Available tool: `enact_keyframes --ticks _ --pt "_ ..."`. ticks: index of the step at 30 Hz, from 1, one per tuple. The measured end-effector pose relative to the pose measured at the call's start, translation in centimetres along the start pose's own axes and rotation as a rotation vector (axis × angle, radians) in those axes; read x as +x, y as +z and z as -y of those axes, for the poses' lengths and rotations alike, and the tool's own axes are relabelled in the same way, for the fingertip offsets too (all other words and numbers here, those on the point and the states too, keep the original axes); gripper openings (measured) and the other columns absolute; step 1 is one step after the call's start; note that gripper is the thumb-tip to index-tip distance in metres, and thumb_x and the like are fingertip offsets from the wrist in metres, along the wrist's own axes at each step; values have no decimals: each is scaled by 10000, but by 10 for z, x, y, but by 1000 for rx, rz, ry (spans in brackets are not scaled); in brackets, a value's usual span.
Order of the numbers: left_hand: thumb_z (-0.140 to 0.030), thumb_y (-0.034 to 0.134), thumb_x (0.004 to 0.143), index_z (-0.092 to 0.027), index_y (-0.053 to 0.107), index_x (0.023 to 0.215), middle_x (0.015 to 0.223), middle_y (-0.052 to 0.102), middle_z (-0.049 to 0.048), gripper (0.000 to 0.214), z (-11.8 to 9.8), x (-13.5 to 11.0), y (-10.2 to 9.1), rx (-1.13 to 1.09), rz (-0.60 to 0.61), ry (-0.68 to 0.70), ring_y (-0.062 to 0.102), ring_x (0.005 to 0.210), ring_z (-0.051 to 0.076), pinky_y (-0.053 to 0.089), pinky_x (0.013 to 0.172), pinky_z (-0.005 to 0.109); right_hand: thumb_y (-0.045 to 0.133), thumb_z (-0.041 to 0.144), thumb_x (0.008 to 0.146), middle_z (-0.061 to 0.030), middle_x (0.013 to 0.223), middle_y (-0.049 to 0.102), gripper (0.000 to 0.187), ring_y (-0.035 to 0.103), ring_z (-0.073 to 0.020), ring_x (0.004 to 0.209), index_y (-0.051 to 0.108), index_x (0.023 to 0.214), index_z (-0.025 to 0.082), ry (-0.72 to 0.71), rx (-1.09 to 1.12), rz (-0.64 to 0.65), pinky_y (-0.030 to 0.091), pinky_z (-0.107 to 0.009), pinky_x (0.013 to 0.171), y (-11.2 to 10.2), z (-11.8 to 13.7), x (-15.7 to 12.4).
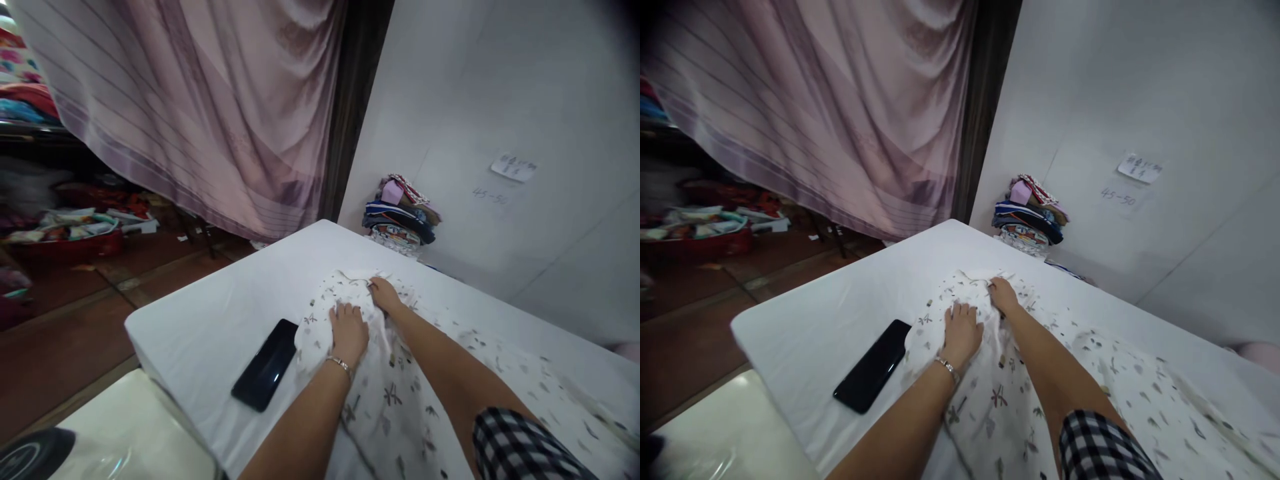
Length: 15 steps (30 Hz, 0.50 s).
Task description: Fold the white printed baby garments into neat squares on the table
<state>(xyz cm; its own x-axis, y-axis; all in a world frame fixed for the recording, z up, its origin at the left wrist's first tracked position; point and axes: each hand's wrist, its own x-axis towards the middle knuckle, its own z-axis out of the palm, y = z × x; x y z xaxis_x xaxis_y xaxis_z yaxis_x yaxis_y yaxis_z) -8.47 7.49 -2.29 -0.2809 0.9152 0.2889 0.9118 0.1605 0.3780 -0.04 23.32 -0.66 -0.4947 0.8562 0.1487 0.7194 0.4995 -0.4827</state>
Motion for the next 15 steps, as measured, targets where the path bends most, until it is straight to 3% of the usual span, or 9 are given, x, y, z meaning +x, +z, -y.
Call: enact_keyframes --ticks 3,6,8,11,15 --pt "-372 502 823 -163 614 988 1052 602 119 289 2 8 -8 -61 -10 -35 469 1079 278 267 950 461 336 223 864 -97 1115 624 366 549 -208 1041 573 1131 142 53 65 -91 405 -351 918 -16 -2 -17" --pt "-336 421 879 -183 621 891 922 637 67 253 6 20 -25 -185 -113 -36 543 925 202 326 869 376 321 312 876 -70 1109 633 403 580 -211 997 548 1179 175 69 162 -156 455 -354 866 -37 -14 -60" --pt "-299 374 903 -189 612 852 855 636 45 267 8 27 -39 -274 -243 -14 554 849 169 344 810 331 352 329 867 -70 1146 621 389 572 -226 1037 574 1155 189 42 269 -195 457 -369 889 -48 -27 -101" --pt "-267 375 899 -188 608 833 834 629 41 254 9 35 -52 -337 -366 -15 553 819 161 351 773 307 417 310 852 -72 1234 576 340 505 -250 1163 610 1115 215 -98 202 -151 406 -398 980 -56 -47 -174" --pt "-295 414 880 -191 619 944 964 635 54 238 7 39 -45 -311 -236 -7 550 924 187 359 827 322 489 249 839 -61 1272 550 351 481 -250 1200 562 1182 268 -339 6 -116 418 -383 990 -57 -56 -267"
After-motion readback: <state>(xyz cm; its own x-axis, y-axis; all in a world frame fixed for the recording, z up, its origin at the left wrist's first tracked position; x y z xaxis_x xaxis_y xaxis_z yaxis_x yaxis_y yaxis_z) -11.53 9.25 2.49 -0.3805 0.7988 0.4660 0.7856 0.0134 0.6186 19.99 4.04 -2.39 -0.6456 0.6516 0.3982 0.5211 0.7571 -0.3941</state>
